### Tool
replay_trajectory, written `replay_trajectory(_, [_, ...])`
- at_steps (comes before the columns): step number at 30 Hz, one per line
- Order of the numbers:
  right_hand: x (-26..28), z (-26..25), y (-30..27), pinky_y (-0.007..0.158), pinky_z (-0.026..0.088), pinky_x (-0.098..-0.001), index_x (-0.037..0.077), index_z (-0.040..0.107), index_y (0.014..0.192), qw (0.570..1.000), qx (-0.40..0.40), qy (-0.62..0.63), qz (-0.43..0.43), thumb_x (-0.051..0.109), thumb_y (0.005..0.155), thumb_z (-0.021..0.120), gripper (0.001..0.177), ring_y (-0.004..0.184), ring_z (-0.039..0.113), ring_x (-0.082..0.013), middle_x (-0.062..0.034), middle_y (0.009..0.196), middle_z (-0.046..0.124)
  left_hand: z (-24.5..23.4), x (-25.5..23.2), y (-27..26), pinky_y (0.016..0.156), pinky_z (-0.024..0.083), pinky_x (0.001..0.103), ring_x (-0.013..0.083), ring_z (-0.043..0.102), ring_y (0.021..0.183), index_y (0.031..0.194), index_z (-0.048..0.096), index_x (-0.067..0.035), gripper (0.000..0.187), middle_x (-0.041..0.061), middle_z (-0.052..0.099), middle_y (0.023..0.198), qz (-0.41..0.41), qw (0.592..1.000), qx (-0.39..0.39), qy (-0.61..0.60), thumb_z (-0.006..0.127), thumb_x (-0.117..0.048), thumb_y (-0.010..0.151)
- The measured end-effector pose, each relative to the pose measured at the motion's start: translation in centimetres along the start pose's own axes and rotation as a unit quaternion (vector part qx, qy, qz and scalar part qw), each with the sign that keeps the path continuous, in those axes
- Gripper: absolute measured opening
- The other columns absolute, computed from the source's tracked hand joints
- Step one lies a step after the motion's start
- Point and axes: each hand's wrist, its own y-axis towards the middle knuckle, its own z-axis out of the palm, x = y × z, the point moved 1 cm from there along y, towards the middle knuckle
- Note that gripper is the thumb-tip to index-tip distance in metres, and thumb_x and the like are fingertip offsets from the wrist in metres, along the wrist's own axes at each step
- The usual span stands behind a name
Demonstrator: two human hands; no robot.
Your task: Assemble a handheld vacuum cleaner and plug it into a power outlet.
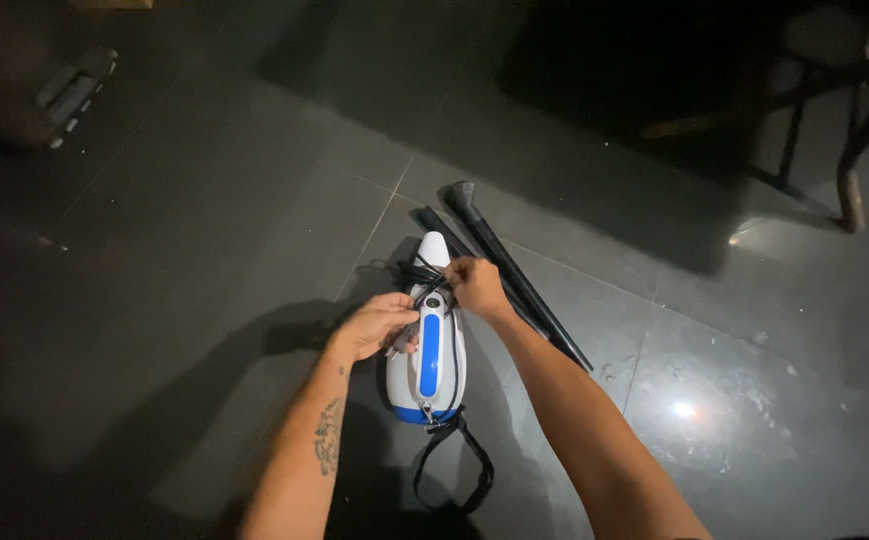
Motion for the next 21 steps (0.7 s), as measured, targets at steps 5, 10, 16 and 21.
replay_trajectory(5, [-1.4, 0.3, 0.8, 0.066, 0.061, -0.0411, -0.001, 0.072, 0.099, 1.000, 0.010, -0.020, -0.021, 0.009, 0.090, 0.065, 0.014, 0.072, 0.074, -0.0248, -0.0182, 0.082, 0.075, -1.9, 3.0, 4.2, 0.058, 0.048, 0.029, 0.0137, 0.061, 0.069, 0.095, 0.071, 0.005, 0.023, 0.010, 0.068, 0.082, 0.130, 0.943, -0.181, 0.245, 0.075, -0.017, 0.090])
replay_trajectory(10, [1.2, -0.5, -0.3, 0.075, 0.059, -0.0404, 0.004, 0.075, 0.100, 0.990, 0.097, -0.104, -0.015, 0.016, 0.089, 0.066, 0.018, 0.070, 0.077, -0.0315, -0.0210, 0.081, 0.076, -1.2, 1.8, 3.6, 0.059, 0.048, 0.030, 0.0171, 0.063, 0.067, 0.092, 0.073, 0.005, 0.023, 0.012, 0.070, 0.076, 0.166, 0.891, -0.265, 0.329, 0.079, -0.017, 0.087])
replay_trajectory(16, [-3.1, 1.3, 1.7, 0.077, 0.058, -0.0456, 0.001, 0.075, 0.102, 0.993, -0.056, -0.107, -0.004, 0.020, 0.096, 0.066, 0.021, 0.085, 0.073, -0.0392, -0.0255, 0.089, 0.073, -0.8, -0.2, -0.5, 0.077, 0.067, 0.036, 0.0190, 0.074, 0.094, 0.126, 0.054, -0.007, 0.049, 0.008, 0.069, 0.109, 0.050, 0.997, 0.052, 0.006, 0.066, -0.001, 0.078])
replay_trajectory(21, [2.1, 0.7, -0.6, 0.075, 0.063, -0.0438, 0.004, 0.066, 0.110, 0.992, 0.064, -0.048, 0.102, 0.020, 0.093, 0.062, 0.024, 0.076, 0.077, -0.0379, -0.0207, 0.087, 0.073, -2.1, 0.8, -1.0, 0.077, 0.061, 0.031, 0.0185, 0.071, 0.096, 0.128, 0.052, -0.005, 0.047, 0.008, 0.067, 0.112, 0.087, 0.996, 0.003, 0.000, 0.074, -0.003, 0.086])
